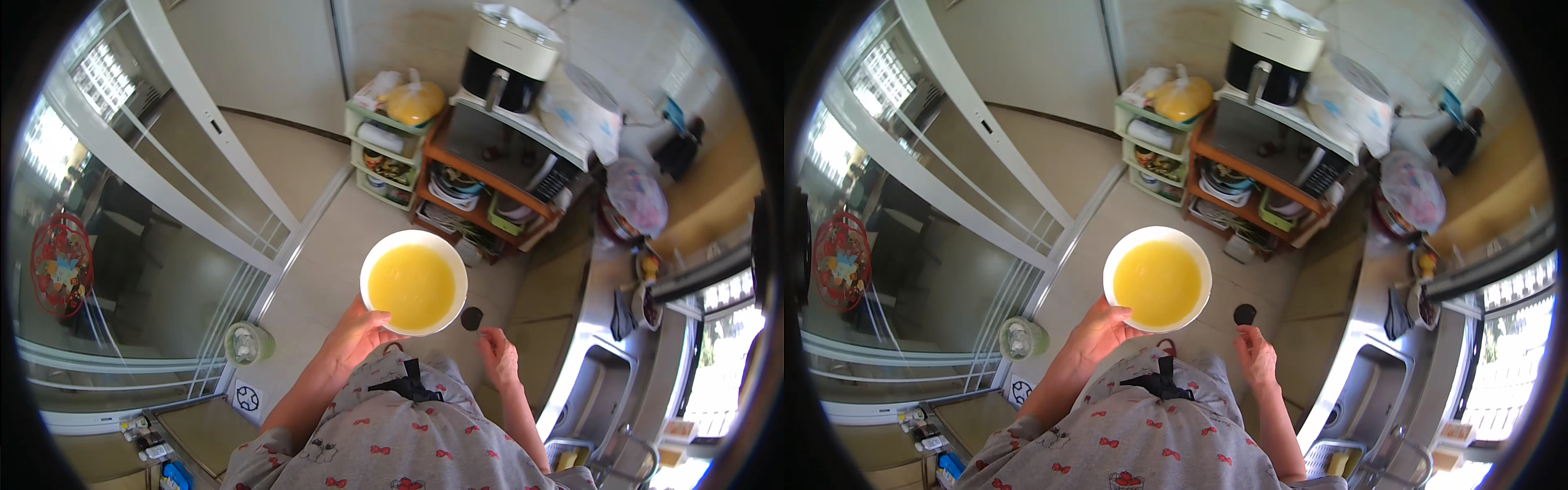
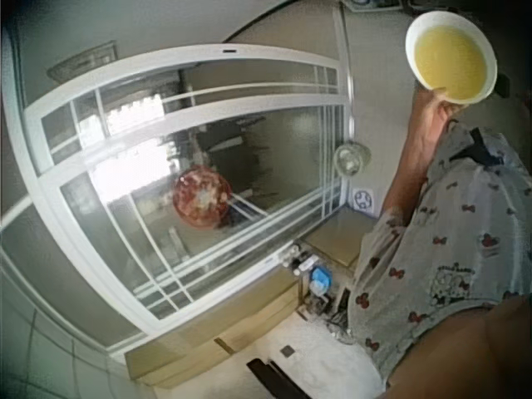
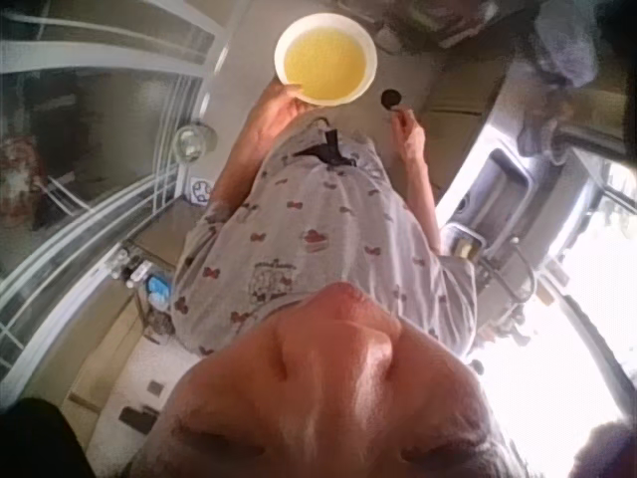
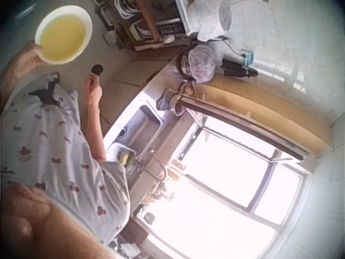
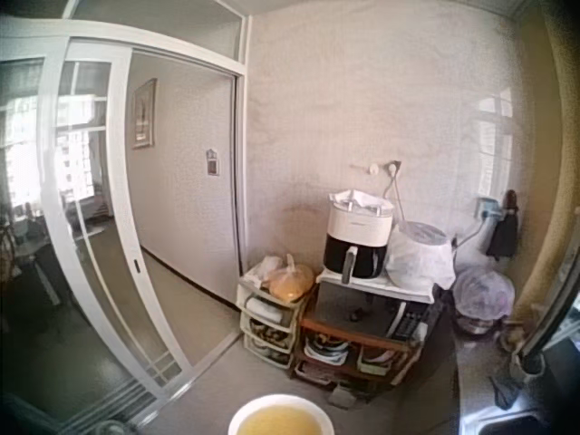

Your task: The person serves a yellow liquid from a pot into a bowl using a ladle, then carries the bowl to a dining table and places it among other dishes. The person also retrieves a small bowl of sliced fruit from a rice cooker and places it on the table.

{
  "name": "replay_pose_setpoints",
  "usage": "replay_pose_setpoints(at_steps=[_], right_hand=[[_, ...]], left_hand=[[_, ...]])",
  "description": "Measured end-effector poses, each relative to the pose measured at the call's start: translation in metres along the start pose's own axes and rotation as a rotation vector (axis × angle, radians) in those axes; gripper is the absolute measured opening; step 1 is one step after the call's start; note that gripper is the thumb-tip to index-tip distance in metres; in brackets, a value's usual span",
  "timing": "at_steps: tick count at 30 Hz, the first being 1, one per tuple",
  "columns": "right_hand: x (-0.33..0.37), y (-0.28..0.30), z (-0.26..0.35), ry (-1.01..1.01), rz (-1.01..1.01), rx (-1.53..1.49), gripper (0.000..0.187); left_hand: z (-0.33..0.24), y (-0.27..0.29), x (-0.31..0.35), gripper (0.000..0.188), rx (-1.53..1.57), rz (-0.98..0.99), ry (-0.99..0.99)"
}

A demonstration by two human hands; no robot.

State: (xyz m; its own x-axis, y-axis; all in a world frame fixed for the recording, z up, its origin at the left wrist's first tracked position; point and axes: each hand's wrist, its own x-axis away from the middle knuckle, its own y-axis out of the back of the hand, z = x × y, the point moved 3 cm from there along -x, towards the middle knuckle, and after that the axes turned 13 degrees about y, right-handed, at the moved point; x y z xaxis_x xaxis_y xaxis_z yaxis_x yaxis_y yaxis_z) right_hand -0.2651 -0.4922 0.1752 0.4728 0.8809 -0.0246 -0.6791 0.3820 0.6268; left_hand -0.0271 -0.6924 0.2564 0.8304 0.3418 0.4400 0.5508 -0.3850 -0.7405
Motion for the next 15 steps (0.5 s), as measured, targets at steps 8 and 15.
replay_pose_setpoints(at_steps=[8,15], right_hand=[[-0.202,-0.048,0.021,0.049,0.106,-0.168,0.022],[-0.408,-0.099,0.117,0.1,0.372,-0.507,0.031]], left_hand=[[-0.143,0.057,-0.061,0.065,0.08,-0.108,-0.159],[-0.255,0.115,-0.127,0.069,0.198,-0.163,-0.273]])
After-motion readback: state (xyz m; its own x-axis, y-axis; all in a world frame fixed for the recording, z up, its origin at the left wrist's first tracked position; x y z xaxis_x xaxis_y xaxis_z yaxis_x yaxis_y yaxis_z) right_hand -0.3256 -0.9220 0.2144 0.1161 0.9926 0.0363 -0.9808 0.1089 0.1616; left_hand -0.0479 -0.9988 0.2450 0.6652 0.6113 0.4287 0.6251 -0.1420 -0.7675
